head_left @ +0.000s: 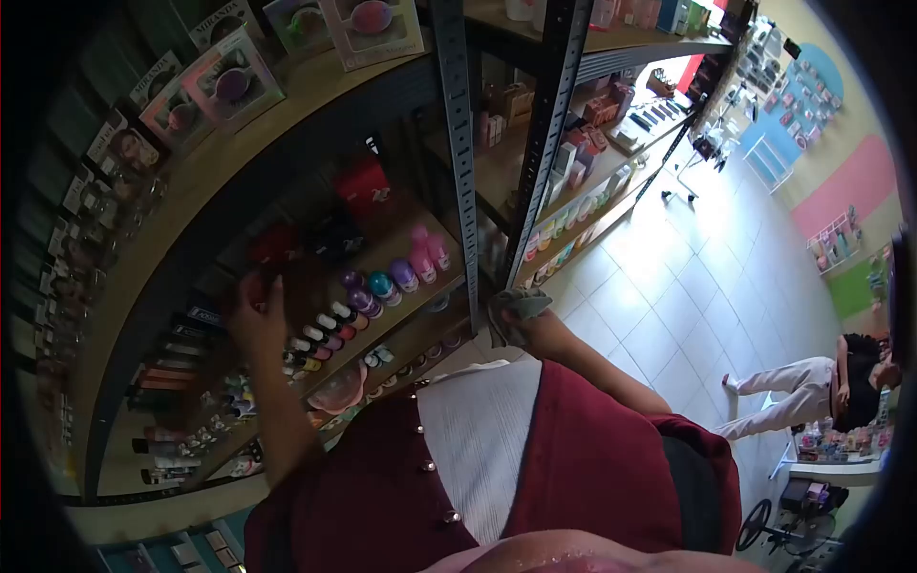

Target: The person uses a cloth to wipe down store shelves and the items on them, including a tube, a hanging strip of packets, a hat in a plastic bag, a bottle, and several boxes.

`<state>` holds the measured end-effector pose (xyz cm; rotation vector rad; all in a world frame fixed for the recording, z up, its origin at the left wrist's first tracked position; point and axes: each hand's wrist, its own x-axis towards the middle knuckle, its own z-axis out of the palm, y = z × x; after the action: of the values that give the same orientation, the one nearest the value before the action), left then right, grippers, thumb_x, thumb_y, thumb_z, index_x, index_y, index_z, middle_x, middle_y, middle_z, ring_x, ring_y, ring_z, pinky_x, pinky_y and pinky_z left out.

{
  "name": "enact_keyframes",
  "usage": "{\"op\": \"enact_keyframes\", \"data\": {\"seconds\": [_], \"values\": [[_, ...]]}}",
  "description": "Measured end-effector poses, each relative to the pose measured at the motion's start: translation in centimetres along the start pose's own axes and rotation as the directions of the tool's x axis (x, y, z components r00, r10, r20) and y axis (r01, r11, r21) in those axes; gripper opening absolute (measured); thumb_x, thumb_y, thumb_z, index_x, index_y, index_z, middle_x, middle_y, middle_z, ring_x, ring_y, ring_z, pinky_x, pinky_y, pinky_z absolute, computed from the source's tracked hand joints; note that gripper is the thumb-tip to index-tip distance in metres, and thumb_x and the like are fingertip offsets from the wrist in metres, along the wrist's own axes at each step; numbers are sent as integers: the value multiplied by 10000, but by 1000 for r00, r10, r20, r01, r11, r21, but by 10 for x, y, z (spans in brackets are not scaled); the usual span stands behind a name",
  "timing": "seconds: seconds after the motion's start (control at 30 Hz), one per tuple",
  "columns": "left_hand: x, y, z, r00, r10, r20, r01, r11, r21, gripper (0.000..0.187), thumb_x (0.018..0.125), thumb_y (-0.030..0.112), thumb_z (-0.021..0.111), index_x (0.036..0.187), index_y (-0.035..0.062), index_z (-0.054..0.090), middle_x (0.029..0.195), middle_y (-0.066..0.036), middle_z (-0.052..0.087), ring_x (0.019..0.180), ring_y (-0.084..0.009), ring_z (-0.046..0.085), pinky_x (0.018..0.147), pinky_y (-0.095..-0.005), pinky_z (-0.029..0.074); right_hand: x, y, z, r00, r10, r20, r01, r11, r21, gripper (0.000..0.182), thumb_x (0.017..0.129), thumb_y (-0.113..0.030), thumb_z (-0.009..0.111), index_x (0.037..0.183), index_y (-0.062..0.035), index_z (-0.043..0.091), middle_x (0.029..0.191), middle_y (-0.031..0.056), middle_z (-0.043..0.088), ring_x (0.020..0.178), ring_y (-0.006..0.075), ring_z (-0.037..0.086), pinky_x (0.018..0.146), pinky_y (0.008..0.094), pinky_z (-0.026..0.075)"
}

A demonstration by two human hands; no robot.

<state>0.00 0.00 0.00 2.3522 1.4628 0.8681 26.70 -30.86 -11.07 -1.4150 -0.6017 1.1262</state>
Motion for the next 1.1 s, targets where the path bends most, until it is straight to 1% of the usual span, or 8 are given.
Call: {"op": "enact_keyframes", "data": {"seconds": [0.17,0.27,0.4,0.47,0.83,0.97,1.07,1.1], "values": [[-56,55,39,970,240,-41,-215,763,-609,151,837,140,706,886,69,582,788,14,533,746,-70,508,657,-249,426,-12,22,-14,915,-362,179,317,369,-874,390,932,-251,583,1283,-100,500,1220,69,560,1167,235,509,926,318,458],[-70,68,49,905,377,199,-92,629,-772,135,830,88,703,888,78,582,810,16,539,754,-51,510,670,-234,431,-8,25,2,897,-443,16,371,730,-574,418,915,-259,614,1284,-97,500,1127,56,602,1109,203,542,889,313,484],[-89,89,75,662,529,532,167,587,-792,245,880,195,655,1072,82,552,893,5,557,804,-73,544,683,-236,445,-4,19,16,850,-511,127,470,628,-620,436,887,-264,658,1257,-78,521,1074,52,623,1033,179,579,879,318,483],[-112,92,106,494,425,758,627,430,-650,451,905,339,601,1250,81,470,1018,-16,558,871,-99,558,689,-237,459,5,19,25,991,-123,-51,129,985,116,422,850,-232,708,1197,-48,555,1034,48,639,962,150,599,843,303,489],[-155,192,158,193,522,831,415,724,-551,544,914,415,585,1326,98,424,1058,13,591,970,-85,546,695,-247,449,-34,6,-76,978,-177,-107,185,980,72,315,883,-266,667,1066,-12,630,972,21,650,875,91,561,794,264,449],[-193,252,198,263,481,837,568,623,-537,472,923,295,607,1297,51,454,1025,6,575,943,-77,572,663,-210,465,-46,7,-160,988,-152,-34,155,981,117,278,919,-272,619,1046,-25,621,913,-8,626,822,78,527,758,253,436],[-223,271,259,91,451,888,790,511,-340,516,916,342,610,1345,109,443,1262,17,546,1036,-96,543,744,-282,471,-56,12,-226,991,-129,31,130,992,-3,261,895,-241,651,1053,-35,620,916,-10,627,828,81,534,751,263,444],[-246,259,289,252,599,760,720,409,-561,541,914,299,609,1391,138,412,1314,7,516,1117,-140,516,844,-319,466,-70,-4,-235,995,-101,-26,98,991,-94,265,879,-231,669,1063,-45,625,927,-7,632,847,86,541,762,272,446]]}}
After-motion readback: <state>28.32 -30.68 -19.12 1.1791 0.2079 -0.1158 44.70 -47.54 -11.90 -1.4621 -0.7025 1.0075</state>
